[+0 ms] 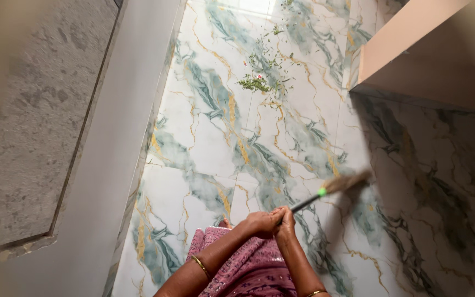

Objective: The person sweeps debris across a marble-patterned floor using a broom, pushing the materials toward a blue dustpan.

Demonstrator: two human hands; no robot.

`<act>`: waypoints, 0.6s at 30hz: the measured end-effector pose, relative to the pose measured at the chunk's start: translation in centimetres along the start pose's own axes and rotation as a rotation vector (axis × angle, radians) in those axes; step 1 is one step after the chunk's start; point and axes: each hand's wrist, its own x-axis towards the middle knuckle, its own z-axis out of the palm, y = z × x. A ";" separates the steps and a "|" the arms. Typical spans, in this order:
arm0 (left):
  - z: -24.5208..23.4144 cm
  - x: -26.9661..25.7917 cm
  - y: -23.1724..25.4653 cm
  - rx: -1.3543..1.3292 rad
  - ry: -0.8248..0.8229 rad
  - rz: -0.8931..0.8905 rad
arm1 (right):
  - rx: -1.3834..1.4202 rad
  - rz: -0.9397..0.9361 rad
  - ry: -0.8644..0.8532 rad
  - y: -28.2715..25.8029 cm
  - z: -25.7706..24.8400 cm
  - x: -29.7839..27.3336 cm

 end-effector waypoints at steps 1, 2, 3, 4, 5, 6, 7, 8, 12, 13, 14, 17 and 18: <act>0.4 0.1 -0.5 0.060 -0.111 -0.102 | -0.004 0.073 0.026 1.1 -0.1 0.0; 0.7 0.1 -0.9 0.119 -0.224 -0.203 | -0.009 0.158 0.046 2.3 -0.1 -0.2; 0.6 0.2 -1.3 0.122 -0.224 -0.201 | -0.008 0.243 0.058 3.2 0.1 -0.2; 0.4 -0.1 -1.7 0.121 -0.207 -0.229 | -0.026 0.303 0.050 4.0 0.5 -0.1; 0.2 -0.6 -2.2 0.116 -0.188 -0.262 | -0.054 0.362 0.038 4.9 1.1 0.2; -0.1 -1.2 -2.8 0.111 -0.168 -0.294 | -0.085 0.416 0.023 5.8 1.8 0.6; -0.4 -2.0 -3.2 0.105 -0.151 -0.328 | -0.120 0.447 -0.005 6.3 2.5 1.2; -0.7 -2.7 -3.4 0.099 -0.133 -0.361 | -0.158 0.468 -0.037 6.4 3.4 2.0; -6.2 -4.2 -4.7 0.096 0.059 -0.377 | -0.286 0.420 -0.133 5.5 7.6 5.9; -7.5 -4.1 -3.9 0.061 0.086 -0.415 | -0.340 0.342 -0.134 4.4 8.3 6.7; -8.7 -4.0 -3.0 0.026 0.114 -0.453 | -0.393 0.272 -0.136 3.6 9.2 7.4; -11.1 -2.9 0.3 -0.008 0.099 -0.457 | -0.318 0.160 -0.186 0.1 9.9 8.0; -11.3 -2.7 1.2 -0.007 0.102 -0.457 | -0.147 0.145 -0.234 -1.1 10.4 7.8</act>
